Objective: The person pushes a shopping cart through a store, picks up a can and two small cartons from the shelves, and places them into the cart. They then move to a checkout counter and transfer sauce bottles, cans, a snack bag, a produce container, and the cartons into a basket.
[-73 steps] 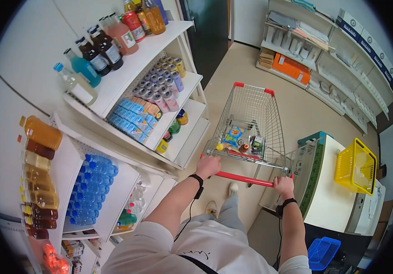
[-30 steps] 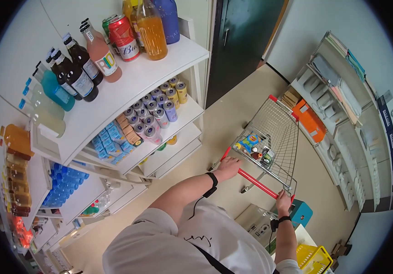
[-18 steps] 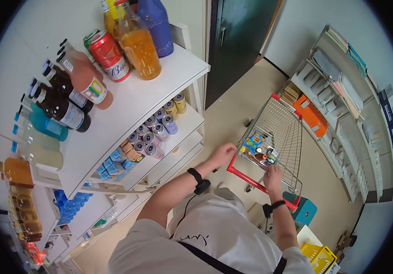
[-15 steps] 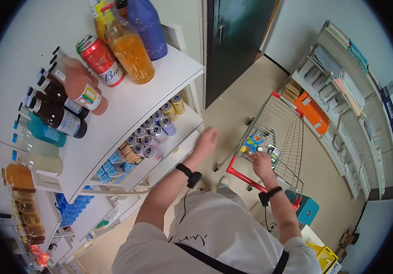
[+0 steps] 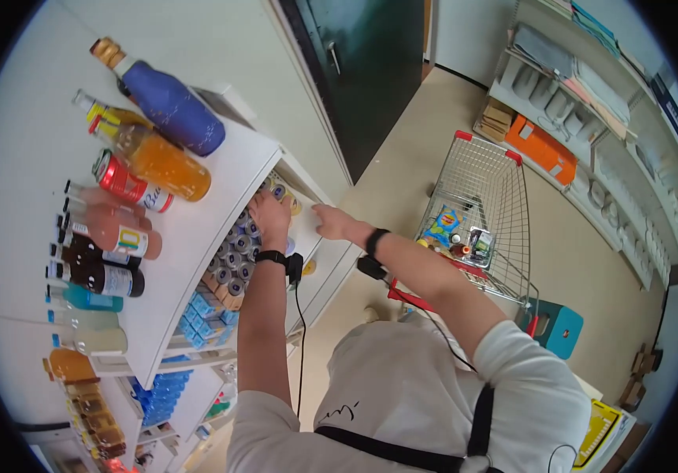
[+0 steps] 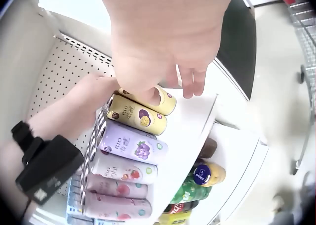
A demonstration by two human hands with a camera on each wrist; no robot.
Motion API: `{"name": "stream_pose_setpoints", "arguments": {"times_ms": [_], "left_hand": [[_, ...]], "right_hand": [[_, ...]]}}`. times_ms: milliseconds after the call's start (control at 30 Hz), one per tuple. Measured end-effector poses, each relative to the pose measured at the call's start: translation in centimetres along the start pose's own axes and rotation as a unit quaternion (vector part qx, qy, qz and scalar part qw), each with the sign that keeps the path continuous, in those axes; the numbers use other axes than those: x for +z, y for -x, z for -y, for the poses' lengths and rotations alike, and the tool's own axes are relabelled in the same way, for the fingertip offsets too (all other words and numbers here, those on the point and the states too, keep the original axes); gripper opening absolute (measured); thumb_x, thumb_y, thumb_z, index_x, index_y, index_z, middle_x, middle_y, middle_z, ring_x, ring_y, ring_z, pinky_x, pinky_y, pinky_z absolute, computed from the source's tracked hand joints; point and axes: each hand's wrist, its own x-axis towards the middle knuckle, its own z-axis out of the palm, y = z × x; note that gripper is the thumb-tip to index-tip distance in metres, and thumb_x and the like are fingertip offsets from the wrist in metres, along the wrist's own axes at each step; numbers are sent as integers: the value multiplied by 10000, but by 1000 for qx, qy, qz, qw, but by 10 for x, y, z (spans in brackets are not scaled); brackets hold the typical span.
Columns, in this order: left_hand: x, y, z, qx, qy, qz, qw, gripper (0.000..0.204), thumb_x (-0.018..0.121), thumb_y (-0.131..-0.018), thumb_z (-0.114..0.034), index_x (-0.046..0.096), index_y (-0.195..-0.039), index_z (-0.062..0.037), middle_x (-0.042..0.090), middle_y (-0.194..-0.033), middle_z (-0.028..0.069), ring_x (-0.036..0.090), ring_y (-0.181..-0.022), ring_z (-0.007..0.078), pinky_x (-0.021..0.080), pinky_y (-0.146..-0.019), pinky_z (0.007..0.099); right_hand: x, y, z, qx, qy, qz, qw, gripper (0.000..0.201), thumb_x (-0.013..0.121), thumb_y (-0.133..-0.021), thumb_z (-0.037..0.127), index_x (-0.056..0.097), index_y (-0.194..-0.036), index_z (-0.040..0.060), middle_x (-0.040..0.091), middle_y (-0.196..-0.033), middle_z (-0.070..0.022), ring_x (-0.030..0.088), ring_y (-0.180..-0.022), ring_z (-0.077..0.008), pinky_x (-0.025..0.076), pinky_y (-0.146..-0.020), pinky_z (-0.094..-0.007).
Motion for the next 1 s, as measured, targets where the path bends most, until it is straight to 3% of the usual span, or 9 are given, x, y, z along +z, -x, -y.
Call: {"name": "stream_pose_setpoints", "arguments": {"times_ms": [33,267,400,467,567,667,767,933,1000], "left_hand": [[2,-2,-3,9,0,-2,1000,492,798,-812,-380,654,-1137,-40,667,-1160,178,518,-1219,396,421,-1022,507],[-6,3,-12,-36,35,-11,999,506,821,-767,-388,674,-1105,-42,680,-1172,191,525,-1213,398,417,-1030,510],[-14,6,-14,22,44,44,998,511,849,-724,-362,678,-1089,-48,658,-1224,182,539,-1233,383,384,-1066,524],[-23,16,-20,49,55,33,997,496,857,-707,-345,685,-1061,-42,663,-1189,180,558,-1191,384,411,-1039,513],[-44,26,-36,103,83,12,991,467,874,-672,-311,700,-1004,-31,673,-1120,175,597,-1108,387,466,-985,489],[-61,46,-69,116,257,86,956,429,867,-686,-233,684,-1009,-17,652,-1059,156,635,-1015,355,521,-910,455],[-72,69,-115,172,308,157,922,402,849,-709,-201,675,-1017,-11,636,-1040,146,646,-975,333,541,-868,429],[-48,109,-200,304,394,215,840,390,837,-747,-232,659,-1014,-11,629,-1033,148,643,-940,344,541,-828,437],[-37,128,-240,316,415,249,816,373,826,-761,-216,662,-1027,-12,632,-1037,147,647,-949,336,541,-827,430]], "right_hand": [[-7,-10,16,42,-39,-5,998,708,625,-814,91,421,-1483,-17,541,-1440,-276,540,-1313,-428,450,-1109,-422],[-15,-37,59,23,-104,-17,994,732,614,-800,28,406,-1501,-8,541,-1442,-274,507,-1365,-405,426,-1131,-409],[-19,-23,56,14,-200,-41,979,728,607,-804,6,412,-1505,16,542,-1443,-264,492,-1378,-401,413,-1141,-410],[-14,-15,55,12,-240,-50,969,724,605,-809,2,415,-1508,27,543,-1444,-261,489,-1381,-401,408,-1144,-411],[-11,2,37,-56,-171,-142,973,561,697,-882,186,515,-1398,61,639,-1267,-263,597,-1185,-435,482,-1035,-460],[-34,35,23,-65,-147,-201,966,567,725,-867,205,527,-1381,71,644,-1225,-245,599,-1155,-433,496,-1006,-458],[-57,99,9,-25,-123,-251,960,572,748,-852,221,537,-1363,74,642,-1185,-231,599,-1129,-431,509,-974,-456],[-113,203,-14,66,-48,-320,944,563,770,-824,231,547,-1315,68,624,-1138,-222,604,-1089,-432,528,-919,-462],[-129,241,-35,95,-29,-329,939,556,772,-818,229,547,-1301,66,618,-1133,-223,607,-1080,-433,530,-909,-465]]}}
